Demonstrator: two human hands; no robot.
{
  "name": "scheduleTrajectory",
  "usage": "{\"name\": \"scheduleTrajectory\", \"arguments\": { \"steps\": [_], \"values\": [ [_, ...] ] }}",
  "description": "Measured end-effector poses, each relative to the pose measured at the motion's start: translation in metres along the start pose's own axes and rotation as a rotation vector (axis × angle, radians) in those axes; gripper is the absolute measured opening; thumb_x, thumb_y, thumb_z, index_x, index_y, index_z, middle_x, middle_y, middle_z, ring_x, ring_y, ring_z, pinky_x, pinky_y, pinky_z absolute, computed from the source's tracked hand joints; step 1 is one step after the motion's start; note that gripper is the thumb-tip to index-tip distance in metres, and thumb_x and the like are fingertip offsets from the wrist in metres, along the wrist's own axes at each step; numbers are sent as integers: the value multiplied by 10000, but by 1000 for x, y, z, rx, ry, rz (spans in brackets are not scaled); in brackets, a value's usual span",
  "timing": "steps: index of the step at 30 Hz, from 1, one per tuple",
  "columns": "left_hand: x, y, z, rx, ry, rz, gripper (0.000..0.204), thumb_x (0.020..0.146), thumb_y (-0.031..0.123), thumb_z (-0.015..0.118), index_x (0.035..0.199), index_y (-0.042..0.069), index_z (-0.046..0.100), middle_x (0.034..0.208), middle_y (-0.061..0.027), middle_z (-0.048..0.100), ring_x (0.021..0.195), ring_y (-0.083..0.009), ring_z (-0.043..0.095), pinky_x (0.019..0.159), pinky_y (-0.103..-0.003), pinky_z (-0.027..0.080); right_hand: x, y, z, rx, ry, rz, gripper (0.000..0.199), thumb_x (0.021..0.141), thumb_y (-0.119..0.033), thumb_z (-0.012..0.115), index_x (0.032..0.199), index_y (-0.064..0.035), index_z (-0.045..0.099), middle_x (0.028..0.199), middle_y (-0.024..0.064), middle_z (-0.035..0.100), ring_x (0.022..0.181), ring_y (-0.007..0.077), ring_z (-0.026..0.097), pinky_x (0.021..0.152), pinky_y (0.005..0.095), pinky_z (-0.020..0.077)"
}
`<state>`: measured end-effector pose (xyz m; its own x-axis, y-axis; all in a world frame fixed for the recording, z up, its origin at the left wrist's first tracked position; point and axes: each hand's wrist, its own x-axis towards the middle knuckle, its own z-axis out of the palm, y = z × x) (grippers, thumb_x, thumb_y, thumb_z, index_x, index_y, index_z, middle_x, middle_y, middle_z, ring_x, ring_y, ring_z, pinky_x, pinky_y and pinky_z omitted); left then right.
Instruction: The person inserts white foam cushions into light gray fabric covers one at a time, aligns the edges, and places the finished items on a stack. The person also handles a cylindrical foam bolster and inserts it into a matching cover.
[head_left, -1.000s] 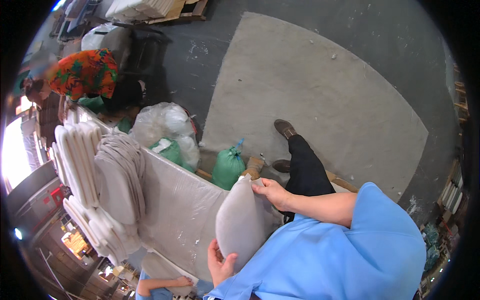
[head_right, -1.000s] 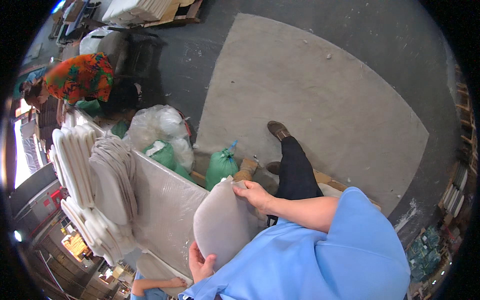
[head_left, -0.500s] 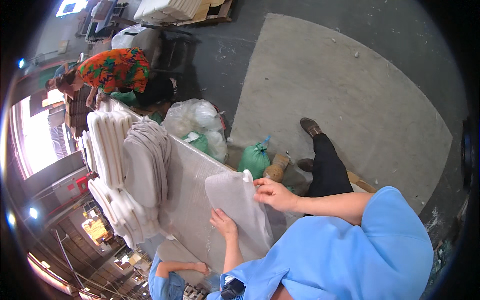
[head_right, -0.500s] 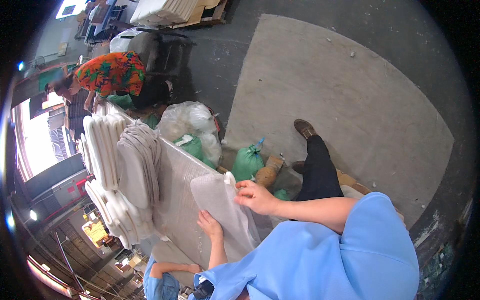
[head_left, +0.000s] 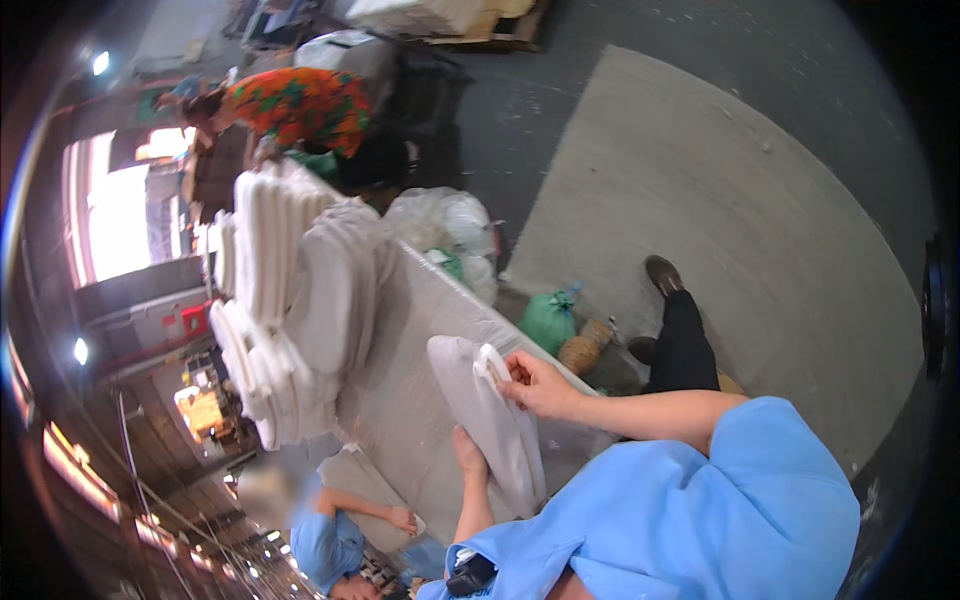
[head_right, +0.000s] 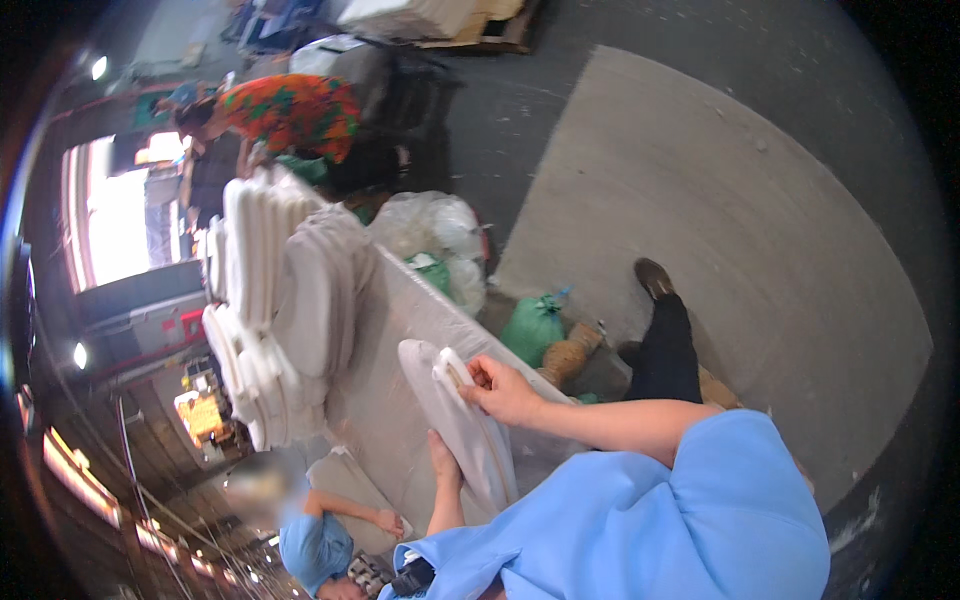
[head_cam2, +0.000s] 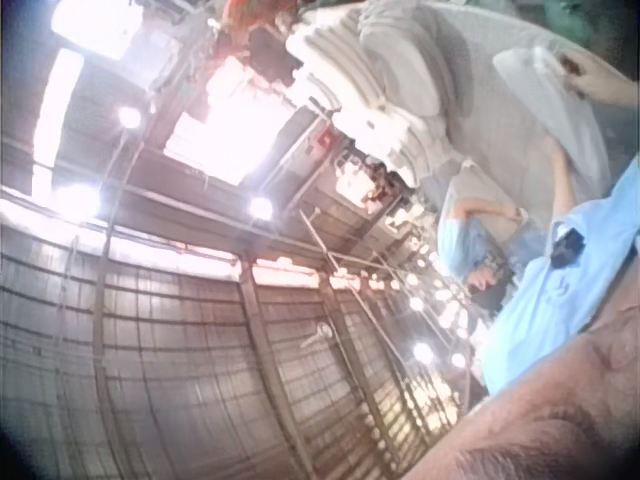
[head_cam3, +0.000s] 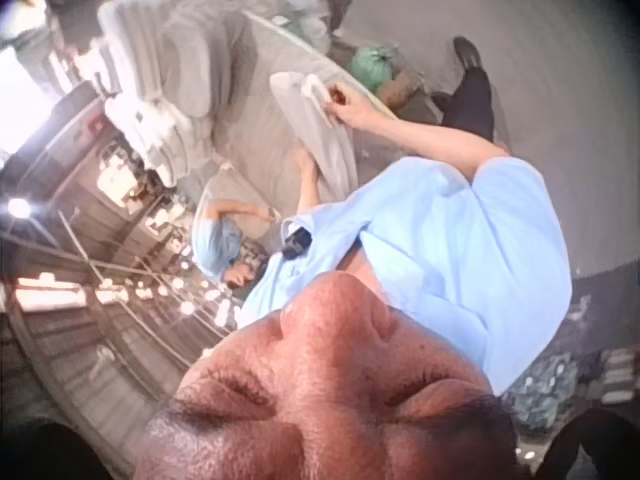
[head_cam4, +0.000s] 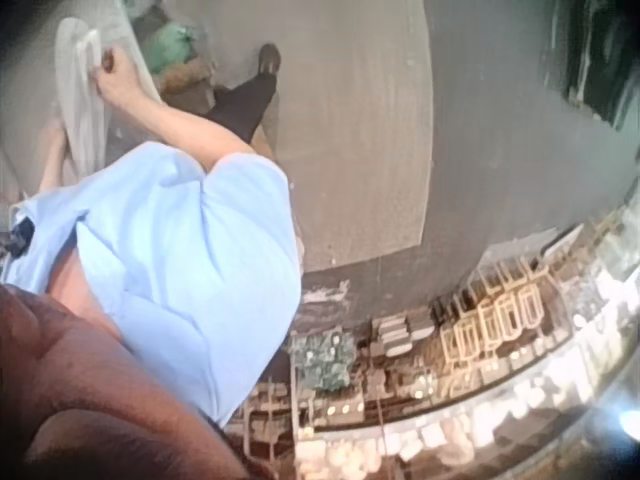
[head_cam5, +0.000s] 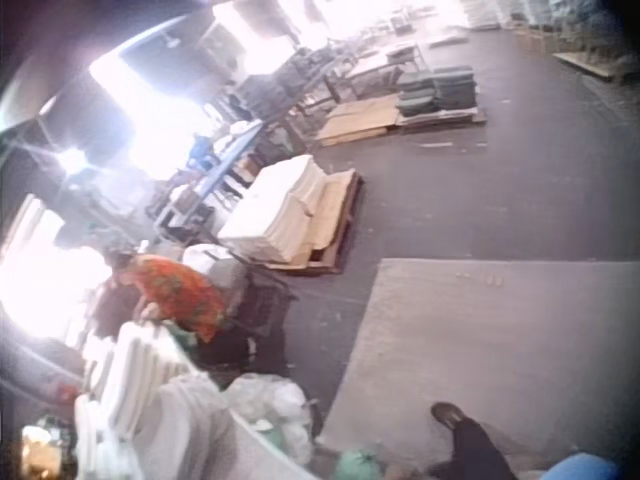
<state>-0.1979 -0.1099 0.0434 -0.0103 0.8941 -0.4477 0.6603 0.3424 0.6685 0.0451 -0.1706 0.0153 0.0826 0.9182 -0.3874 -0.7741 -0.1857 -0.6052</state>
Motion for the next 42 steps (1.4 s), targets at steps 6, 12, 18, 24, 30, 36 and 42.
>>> {"name": "scheduleTrajectory", "arguments": {
  "steps": [6,12,18,24,30,36,42],
  "values": [
    [2,17,-6,-668,-132,-373,687,1137,526,355,1317,-65,657,1298,-207,695,1220,-315,647,1071,-439,477,10,-33,79,-120,-64,-296,286,960,-193,788,1139,-61,607,867,-20,599,756,78,550,682,267,486],
    [-1,14,2,-879,-206,-394,696,1138,533,346,1325,-62,655,1303,-204,693,1223,-311,645,1074,-434,476,16,-84,111,-375,-108,-498,700,936,-168,786,1540,-106,438,723,9,542,660,112,531,648,306,478],
    [-27,-11,2,-1006,-229,-427,704,1138,540,336,1333,-58,654,1309,-201,691,1227,-308,643,1077,-430,475,15,-130,130,-746,-466,-521,815,930,-129,745,1657,-190,382,704,29,524,640,138,526,641,331,468],
    [-73,-13,3,-1100,-208,-444,713,1139,546,327,1340,-55,652,1314,-198,689,1230,-304,640,1080,-426,474,-2,-145,139,-748,-594,-548,655,933,-94,722,1559,-177,551,713,55,524,624,144,490,613,315,460],
    [-89,-2,27,-1228,-196,-431,722,1140,553,317,1348,-52,650,1320,-195,687,1233,-300,638,1084,-421,473,5,-156,150,-765,-702,-579,611,928,-77,721,1522,-150,592,714,65,529,618,129,486,608,303,461],
    [-32,37,57,-1426,-215,-320,730,1141,560,307,1356,-48,649,1325,-192,685,1237,-296,635,1087,-417,471,64,-137,185,-824,-630,-557,502,939,-92,686,1437,-147,654,737,79,565,638,143,511,628,318,476],
    [7,61,60,-1507,-163,-272,739,1141,567,298,1363,-45,647,1331,-189,684,1240,-293,633,1090,-412,470,142,-89,190,-951,-516,-429,464,927,-170,673,1389,-126,684,739,93,629,676,171,581,692,340,509]
  ]
}}
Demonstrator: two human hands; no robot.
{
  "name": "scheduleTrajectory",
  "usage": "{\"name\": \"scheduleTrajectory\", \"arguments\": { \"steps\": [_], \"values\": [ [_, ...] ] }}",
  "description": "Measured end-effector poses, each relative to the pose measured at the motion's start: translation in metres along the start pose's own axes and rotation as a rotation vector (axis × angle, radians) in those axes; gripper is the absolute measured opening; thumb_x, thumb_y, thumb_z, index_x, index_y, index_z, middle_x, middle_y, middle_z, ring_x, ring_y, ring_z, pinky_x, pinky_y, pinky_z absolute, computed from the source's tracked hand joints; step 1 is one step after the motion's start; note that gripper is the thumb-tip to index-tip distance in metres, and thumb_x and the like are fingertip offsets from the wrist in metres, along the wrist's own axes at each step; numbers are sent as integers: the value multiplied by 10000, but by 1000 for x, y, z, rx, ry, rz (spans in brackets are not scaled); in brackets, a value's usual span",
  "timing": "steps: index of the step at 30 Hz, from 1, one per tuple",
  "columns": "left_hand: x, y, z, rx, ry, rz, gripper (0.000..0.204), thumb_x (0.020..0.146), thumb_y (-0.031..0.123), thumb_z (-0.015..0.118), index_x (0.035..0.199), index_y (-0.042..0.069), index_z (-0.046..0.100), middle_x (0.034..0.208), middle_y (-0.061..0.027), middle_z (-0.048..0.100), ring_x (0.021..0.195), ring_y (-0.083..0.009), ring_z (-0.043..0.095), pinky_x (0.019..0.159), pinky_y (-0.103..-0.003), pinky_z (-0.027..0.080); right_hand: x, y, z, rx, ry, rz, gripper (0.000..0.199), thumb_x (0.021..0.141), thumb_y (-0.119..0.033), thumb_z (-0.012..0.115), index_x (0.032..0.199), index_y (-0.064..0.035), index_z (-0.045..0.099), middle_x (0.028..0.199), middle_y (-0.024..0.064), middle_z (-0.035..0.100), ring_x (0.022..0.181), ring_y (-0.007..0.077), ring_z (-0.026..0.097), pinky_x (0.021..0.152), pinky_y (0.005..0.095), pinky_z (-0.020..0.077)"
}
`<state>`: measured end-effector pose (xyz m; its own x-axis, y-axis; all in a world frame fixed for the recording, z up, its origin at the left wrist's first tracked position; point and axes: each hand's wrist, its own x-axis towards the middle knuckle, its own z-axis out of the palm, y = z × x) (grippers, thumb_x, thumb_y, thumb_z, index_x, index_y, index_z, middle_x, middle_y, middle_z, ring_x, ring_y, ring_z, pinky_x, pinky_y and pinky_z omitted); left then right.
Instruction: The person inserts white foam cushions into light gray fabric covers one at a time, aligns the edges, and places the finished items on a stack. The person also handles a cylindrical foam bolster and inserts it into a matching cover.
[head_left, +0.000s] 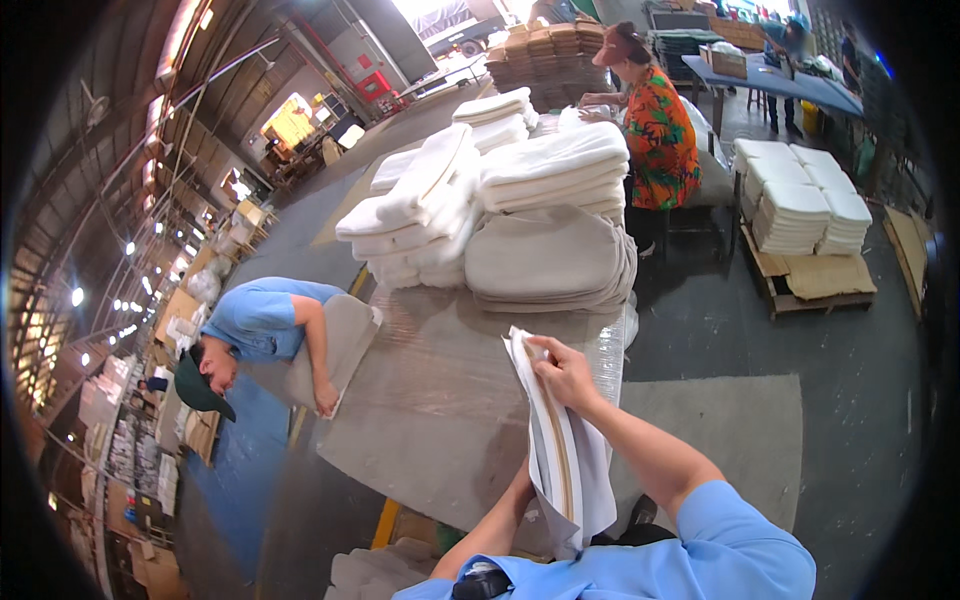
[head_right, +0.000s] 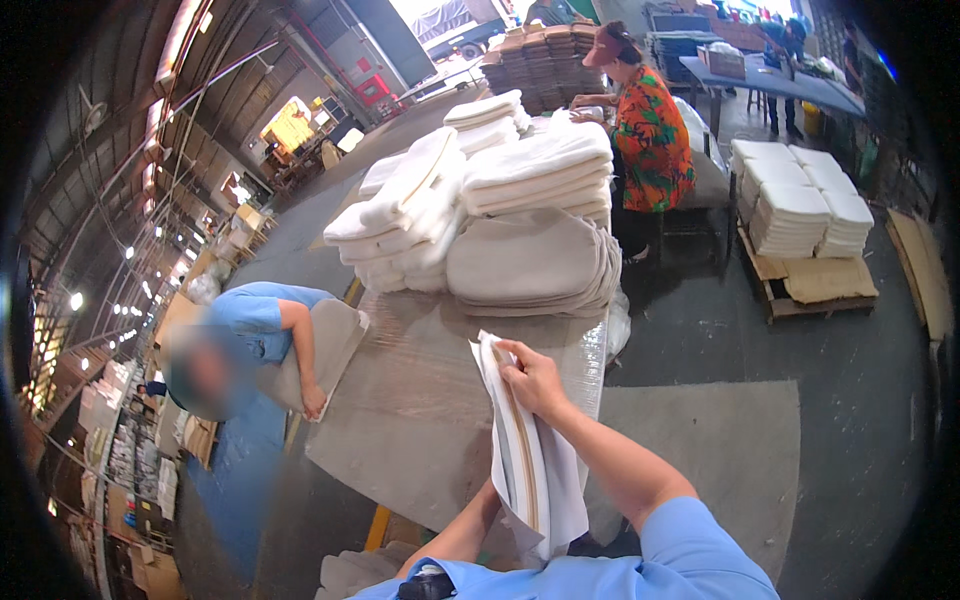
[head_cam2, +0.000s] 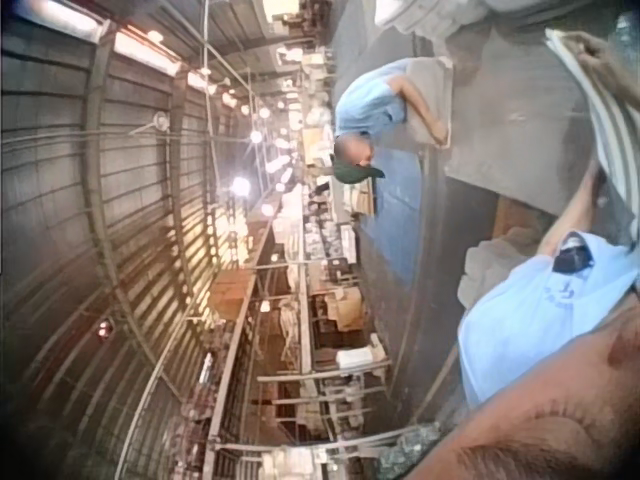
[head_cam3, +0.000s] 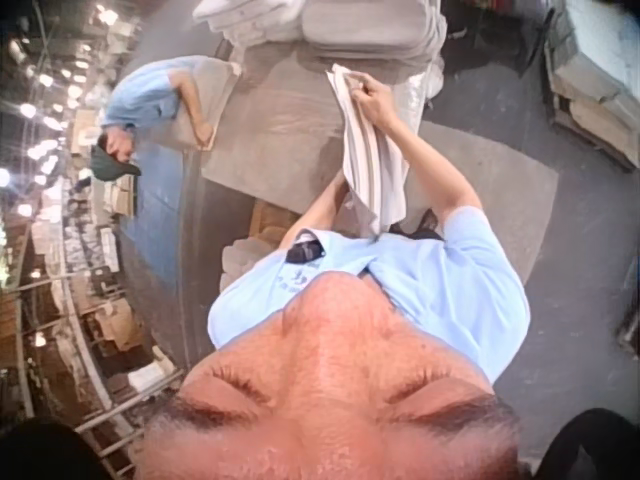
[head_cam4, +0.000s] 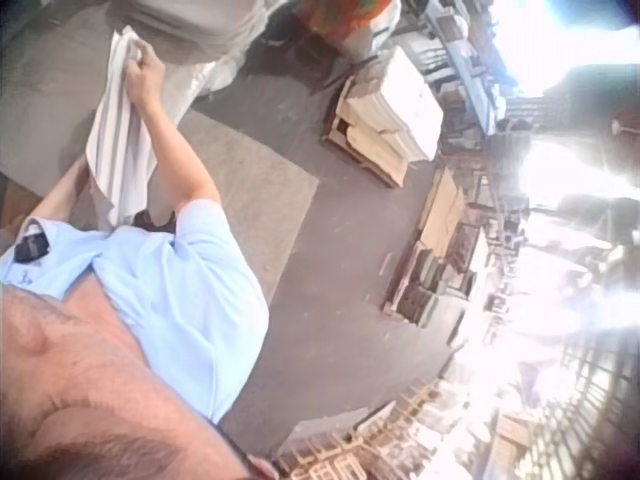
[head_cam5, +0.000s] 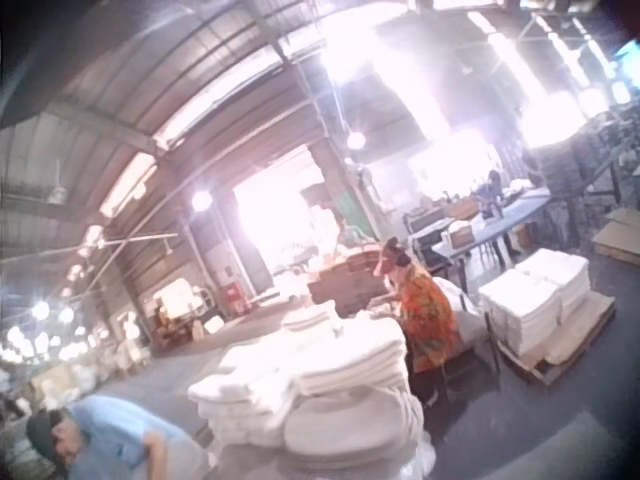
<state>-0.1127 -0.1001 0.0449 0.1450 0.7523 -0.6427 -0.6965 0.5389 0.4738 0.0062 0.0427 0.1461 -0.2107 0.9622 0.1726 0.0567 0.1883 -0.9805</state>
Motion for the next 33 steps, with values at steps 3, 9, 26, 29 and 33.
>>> {"name": "scheduleTrajectory", "arguments": {
  "steps": [3,9,26,29,33],
  "values": [
    [3,19,-23,10,102,107,744,1142,571,293,1367,-43,647,1334,-188,683,1242,-291,632,1092,-410,470,-7,20,25,-24,-78,106,456,918,-218,687,1364,-126,702,750,98,662,682,184,613,699,353,523],
    [20,102,2,325,123,728,704,1103,577,477,1384,-49,636,1242,-122,716,1156,-210,646,1014,-345,505,-4,23,47,-60,-118,106,415,945,-179,725,1349,-80,718,755,3,606,683,96,535,654,285,479],
    [58,148,38,813,624,851,372,1069,271,559,1151,-53,723,1124,-276,712,1047,-445,686,914,-492,527,101,34,55,-281,-363,116,272,948,-244,732,1049,4,783,987,147,725,916,282,696,824,382,547],
    [53,149,54,790,678,864,353,1078,249,541,1127,-48,725,1123,-253,703,1046,-423,677,912,-487,520,76,46,74,-174,-66,30,213,961,-188,705,973,19,757,998,136,697,915,298,678,823,386,538],
    [49,143,73,754,737,940,315,1090,199,512,1108,-33,724,1086,-197,692,1016,-343,672,905,-447,517,67,57,85,41,59,-5,131,1006,-69,662,932,32,698,992,96,673,873,175,627,784,315,509]
  ]
}}
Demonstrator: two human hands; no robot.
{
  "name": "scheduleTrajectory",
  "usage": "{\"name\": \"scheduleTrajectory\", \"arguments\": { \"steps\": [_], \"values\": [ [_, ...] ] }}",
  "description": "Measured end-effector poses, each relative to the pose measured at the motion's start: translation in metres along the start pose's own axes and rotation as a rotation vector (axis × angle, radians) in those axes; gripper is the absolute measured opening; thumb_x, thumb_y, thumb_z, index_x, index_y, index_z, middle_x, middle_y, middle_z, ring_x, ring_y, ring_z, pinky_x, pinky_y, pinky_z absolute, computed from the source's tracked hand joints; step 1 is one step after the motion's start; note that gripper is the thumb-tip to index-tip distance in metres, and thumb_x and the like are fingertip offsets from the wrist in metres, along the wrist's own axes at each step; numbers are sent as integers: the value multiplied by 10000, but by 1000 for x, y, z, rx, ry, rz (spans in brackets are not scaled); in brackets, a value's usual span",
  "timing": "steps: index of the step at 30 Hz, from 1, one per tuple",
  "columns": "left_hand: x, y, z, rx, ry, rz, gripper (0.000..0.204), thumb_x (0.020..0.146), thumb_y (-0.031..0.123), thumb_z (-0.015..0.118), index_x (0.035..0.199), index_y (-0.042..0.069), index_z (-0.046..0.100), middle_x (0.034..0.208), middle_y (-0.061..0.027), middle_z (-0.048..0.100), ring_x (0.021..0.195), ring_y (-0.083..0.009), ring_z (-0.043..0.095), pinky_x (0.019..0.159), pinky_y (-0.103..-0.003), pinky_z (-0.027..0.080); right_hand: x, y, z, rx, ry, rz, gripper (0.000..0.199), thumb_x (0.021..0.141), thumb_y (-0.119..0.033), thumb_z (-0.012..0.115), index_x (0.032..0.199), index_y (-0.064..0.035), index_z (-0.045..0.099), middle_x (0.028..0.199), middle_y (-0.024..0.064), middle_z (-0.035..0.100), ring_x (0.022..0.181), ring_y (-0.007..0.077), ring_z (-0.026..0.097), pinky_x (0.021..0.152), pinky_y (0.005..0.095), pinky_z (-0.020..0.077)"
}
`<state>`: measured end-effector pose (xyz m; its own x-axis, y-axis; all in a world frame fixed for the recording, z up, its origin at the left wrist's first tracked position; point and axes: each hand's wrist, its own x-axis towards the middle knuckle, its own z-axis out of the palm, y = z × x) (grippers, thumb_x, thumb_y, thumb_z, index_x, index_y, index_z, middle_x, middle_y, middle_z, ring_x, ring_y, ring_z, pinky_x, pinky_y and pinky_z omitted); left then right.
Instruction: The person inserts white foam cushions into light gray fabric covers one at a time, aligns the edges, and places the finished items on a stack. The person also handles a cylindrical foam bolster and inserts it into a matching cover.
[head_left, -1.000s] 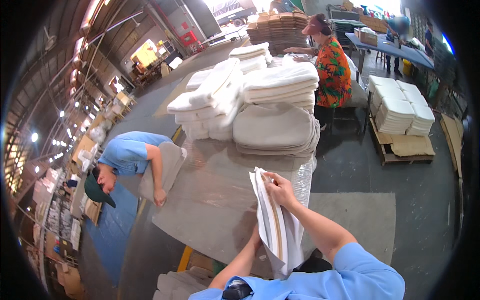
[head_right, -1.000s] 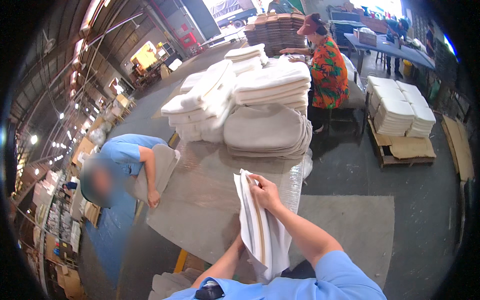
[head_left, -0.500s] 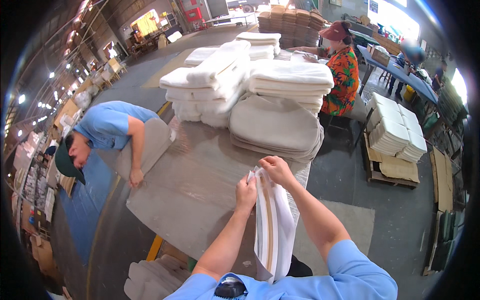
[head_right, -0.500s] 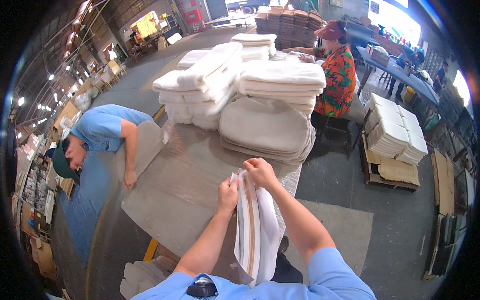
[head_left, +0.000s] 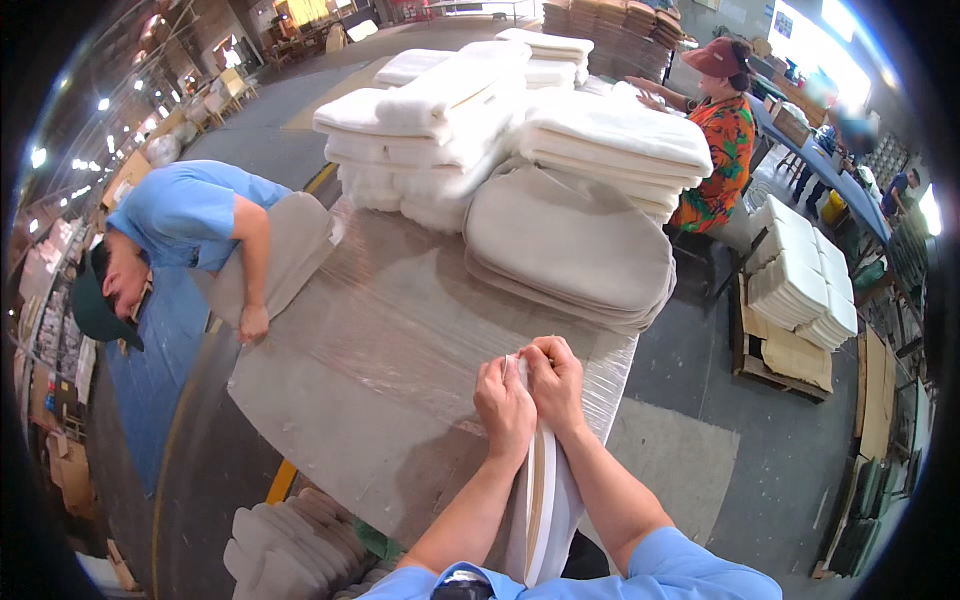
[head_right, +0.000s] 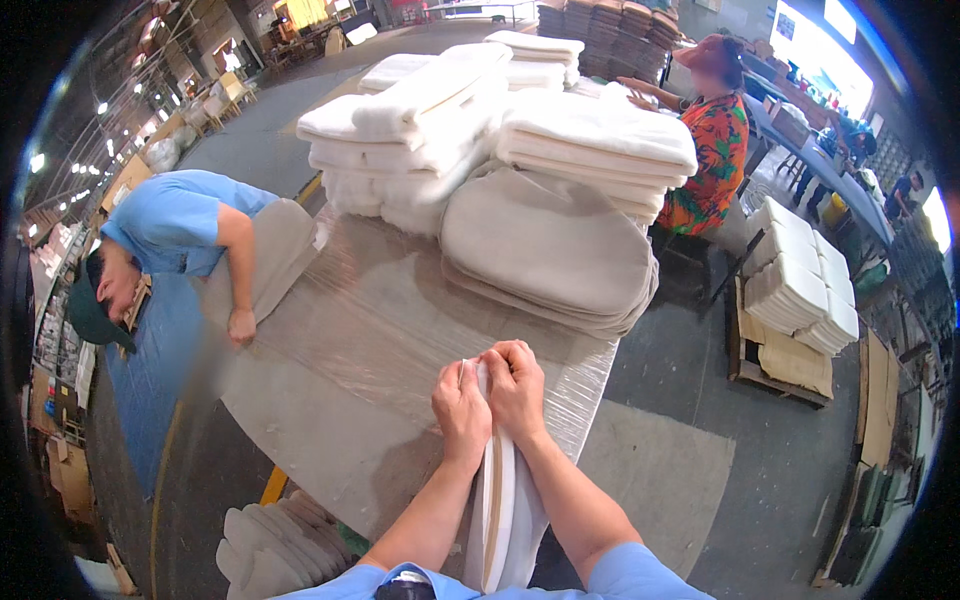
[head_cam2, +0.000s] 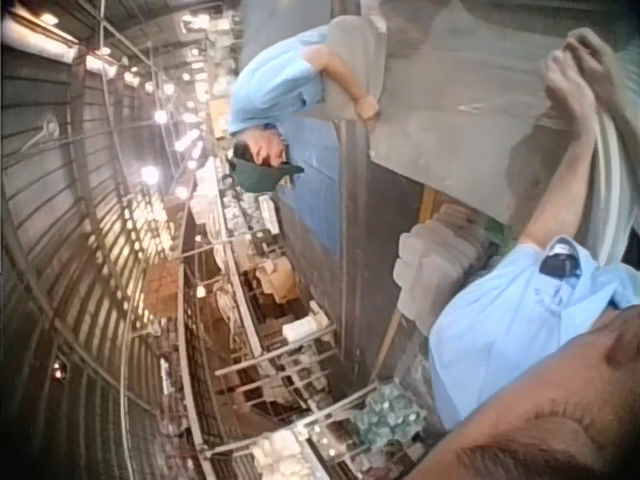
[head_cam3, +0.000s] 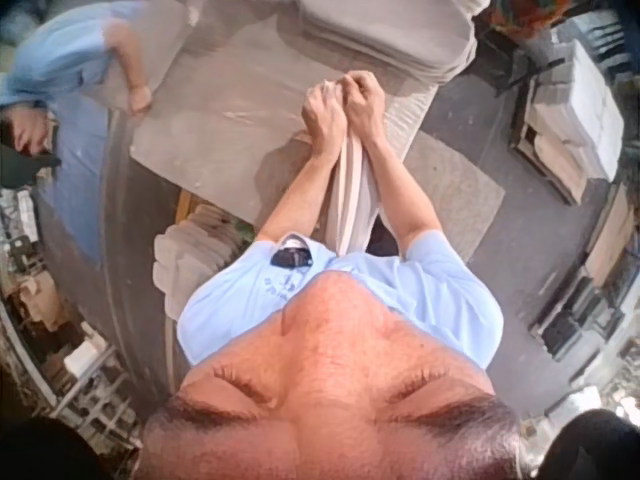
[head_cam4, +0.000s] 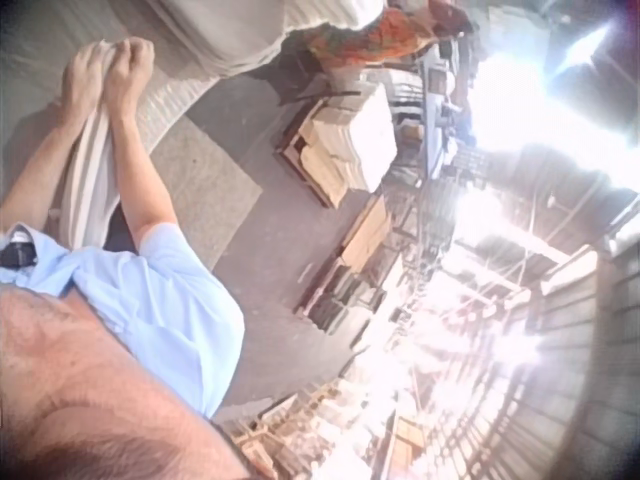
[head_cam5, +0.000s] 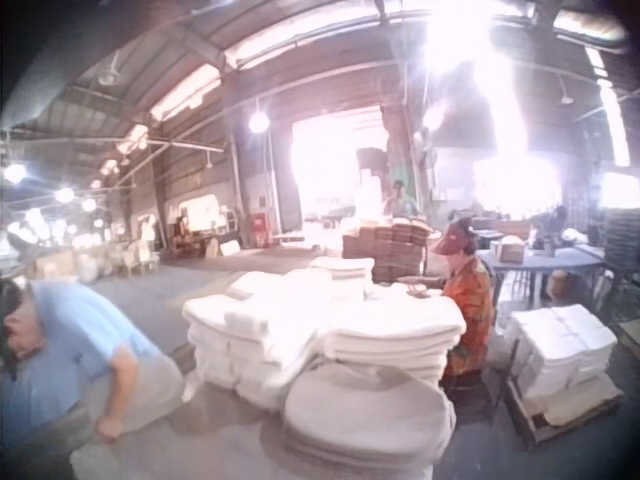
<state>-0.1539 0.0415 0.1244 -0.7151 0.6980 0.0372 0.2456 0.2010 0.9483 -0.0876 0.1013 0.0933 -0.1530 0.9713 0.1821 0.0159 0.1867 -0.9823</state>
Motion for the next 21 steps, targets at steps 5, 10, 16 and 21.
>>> {"name": "scheduleTrajectory", "arguments": {
  "steps": [5,10,16,21],
  "values": [
    [-6,3,-4,-30,35,38,239,1082,139,525,1080,-6,715,1057,-138,663,1015,-276,655,918,-404,508,-11,-2,4,62,29,-17,108,1007,-46,656,924,18,684,1022,106,686,897,181,631,790,319,514],
    [-6,-5,-1,-86,4,161,179,1070,104,543,1055,0,689,1063,-143,663,1013,-290,653,921,-412,517,-15,-4,-3,105,40,-38,119,1022,-65,662,931,7,689,1035,117,686,891,164,625,764,305,515],
    [-4,-8,-9,-123,-48,210,178,1087,124,541,1046,10,672,1077,-140,667,1039,-282,651,929,-414,527,-18,-5,-2,62,56,-105,103,990,-66,707,908,-8,685,1012,131,705,886,203,643,767,334,529],
    [-4,-11,-21,-99,-81,288,144,1074,119,578,1060,20,682,1061,-148,674,1047,-297,658,935,-422,534,-24,-9,-2,31,41,-153,73,973,-61,720,920,-15,700,990,133,717,896,229,660,771,349,542]
  ]
}}
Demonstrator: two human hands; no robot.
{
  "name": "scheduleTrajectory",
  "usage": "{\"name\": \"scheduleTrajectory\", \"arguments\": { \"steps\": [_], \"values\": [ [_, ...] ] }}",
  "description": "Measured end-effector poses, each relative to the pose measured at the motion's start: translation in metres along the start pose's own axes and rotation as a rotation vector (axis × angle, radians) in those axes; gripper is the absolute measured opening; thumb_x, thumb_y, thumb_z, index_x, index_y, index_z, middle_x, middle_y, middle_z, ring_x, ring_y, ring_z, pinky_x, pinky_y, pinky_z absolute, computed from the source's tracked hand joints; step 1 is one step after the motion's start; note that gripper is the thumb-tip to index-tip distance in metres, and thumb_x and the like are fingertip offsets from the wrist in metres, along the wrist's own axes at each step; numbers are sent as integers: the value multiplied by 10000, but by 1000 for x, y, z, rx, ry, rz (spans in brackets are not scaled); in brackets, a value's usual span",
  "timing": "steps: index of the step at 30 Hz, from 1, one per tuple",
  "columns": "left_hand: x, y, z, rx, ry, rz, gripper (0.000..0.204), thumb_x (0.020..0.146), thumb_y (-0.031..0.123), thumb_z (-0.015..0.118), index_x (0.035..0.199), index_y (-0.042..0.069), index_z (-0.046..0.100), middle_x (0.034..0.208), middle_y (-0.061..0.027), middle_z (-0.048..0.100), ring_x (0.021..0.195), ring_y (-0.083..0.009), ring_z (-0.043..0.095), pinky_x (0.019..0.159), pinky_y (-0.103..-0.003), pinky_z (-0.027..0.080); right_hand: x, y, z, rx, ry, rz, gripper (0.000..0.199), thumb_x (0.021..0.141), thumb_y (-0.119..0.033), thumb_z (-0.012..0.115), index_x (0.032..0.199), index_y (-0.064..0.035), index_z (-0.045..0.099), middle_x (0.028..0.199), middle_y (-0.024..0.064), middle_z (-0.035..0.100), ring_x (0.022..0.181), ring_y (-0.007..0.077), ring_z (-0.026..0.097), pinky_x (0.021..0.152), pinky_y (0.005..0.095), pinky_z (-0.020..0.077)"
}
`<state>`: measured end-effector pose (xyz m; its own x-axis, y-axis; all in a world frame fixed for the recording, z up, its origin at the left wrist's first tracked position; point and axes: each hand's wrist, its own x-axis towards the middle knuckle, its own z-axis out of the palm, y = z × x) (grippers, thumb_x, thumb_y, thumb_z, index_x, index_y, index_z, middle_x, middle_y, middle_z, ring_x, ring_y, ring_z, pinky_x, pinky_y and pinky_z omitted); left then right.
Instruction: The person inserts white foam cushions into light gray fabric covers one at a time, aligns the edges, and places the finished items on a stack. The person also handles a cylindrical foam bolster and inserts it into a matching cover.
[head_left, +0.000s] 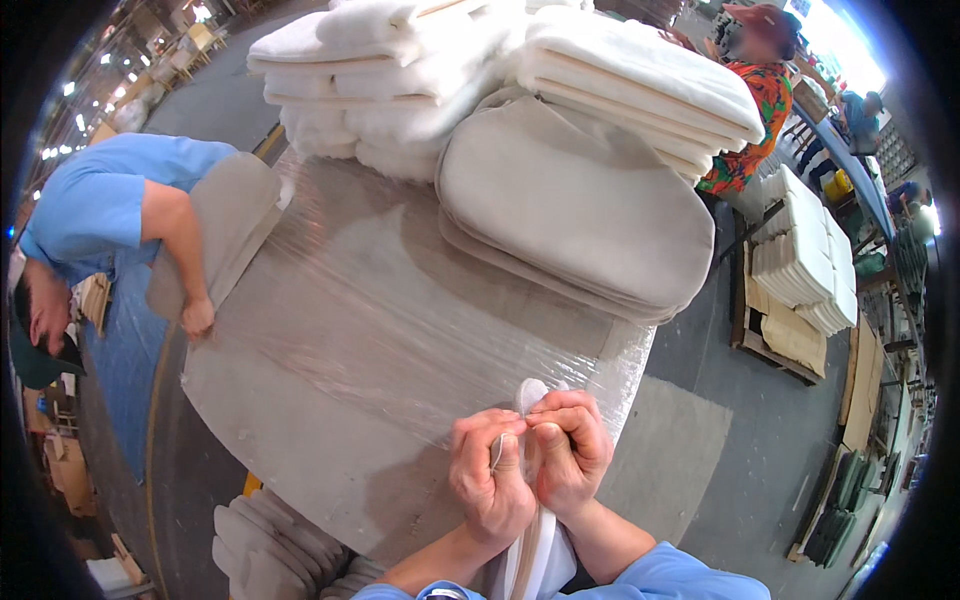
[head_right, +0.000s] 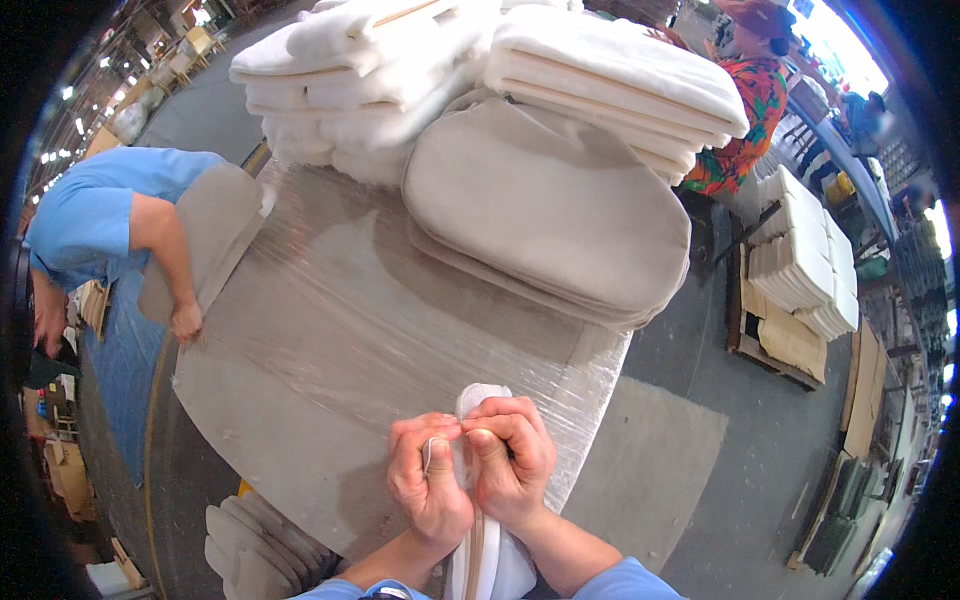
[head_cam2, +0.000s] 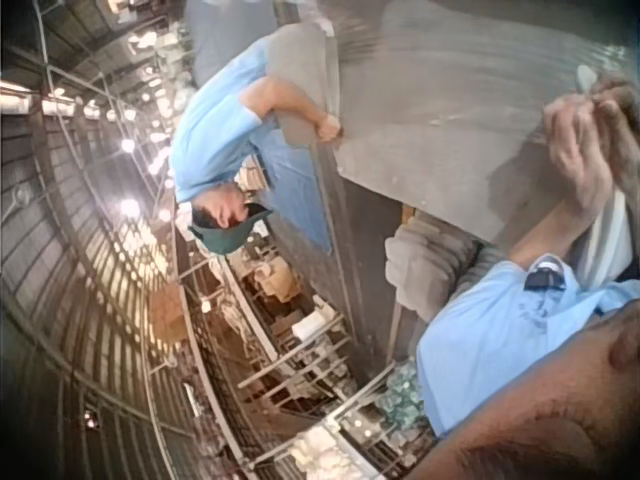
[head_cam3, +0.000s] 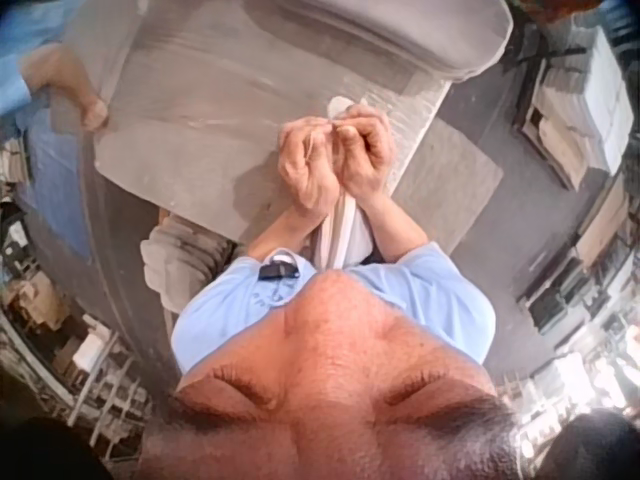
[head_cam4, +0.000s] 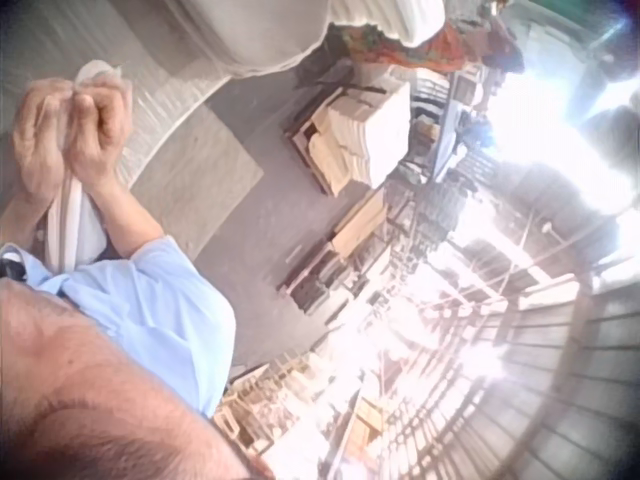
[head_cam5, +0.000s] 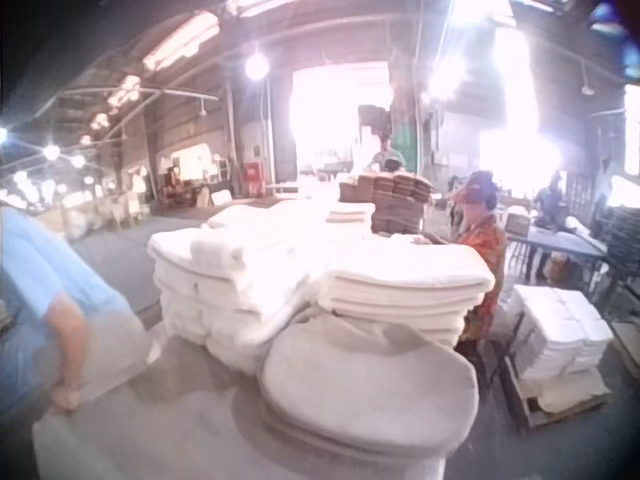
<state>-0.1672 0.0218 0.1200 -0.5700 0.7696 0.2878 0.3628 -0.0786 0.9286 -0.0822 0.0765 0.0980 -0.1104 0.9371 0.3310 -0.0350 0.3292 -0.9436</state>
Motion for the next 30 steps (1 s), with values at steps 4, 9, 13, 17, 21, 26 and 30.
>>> {"name": "scheduleTrajectory", "arguments": {
  "steps": [4,9,13,17,21,26,30],
  "values": [
    [7,2,-7,16,-21,-17,122,1042,90,630,1059,7,718,1035,-134,689,988,-263,670,883,-382,543,1,2,-2,-47,-31,12,45,958,-58,730,944,-18,718,1024,133,715,915,233,672,791,350,551],
    [15,2,-24,110,-29,50,131,938,26,768,1067,8,773,999,-118,720,923,-245,681,833,-339,559,27,-4,-9,-133,-272,27,133,910,-36,736,1042,-21,744,1087,127,725,970,249,690,838,348,553],
    [20,3,-26,59,-110,-59,124,988,115,750,1051,10,769,963,-96,747,891,-222,700,831,-334,567,65,-11,-25,-225,-628,-42,185,907,-61,730,1087,-26,752,1165,121,738,1033,278,691,885,377,550],
    [15,-16,-38,-452,-114,-329,322,1101,310,606,1138,20,740,982,-89,759,904,-196,728,860,-341,589,53,-2,-25,-259,-568,-1,141,979,-126,690,1061,-21,735,1102,108,753,1022,270,694,899,395,549],
    [-42,-77,-67,-376,-209,-541,468,1134,442,504,1265,34,693,1052,-100,751,942,-186,728,876,-341,593,38,12,-29,-217,-307,105,205,1063,-210,623,1018,-41,731,952,37,706,890,138,638,806,308,519],
    [-160,-98,-120,-258,-558,-1139,534,1128,489,483,1341,32,657,1160,-94,718,953,-179,686,796,-315,567,72,40,-48,-132,-204,185,285,1097,-263,615,969,-42,742,783,-54,606,724,56,502,658,253,422],
    [-209,-69,-158,-802,-550,-1319,612,1125,547,414,1371,31,630,1108,-122,733,894,-260,727,773,-405,610,89,58,-62,-53,-132,311,302,1115,-257,581,1001,-35,753,820,-54,627,735,42,521,677,230,433]
  ]
}}
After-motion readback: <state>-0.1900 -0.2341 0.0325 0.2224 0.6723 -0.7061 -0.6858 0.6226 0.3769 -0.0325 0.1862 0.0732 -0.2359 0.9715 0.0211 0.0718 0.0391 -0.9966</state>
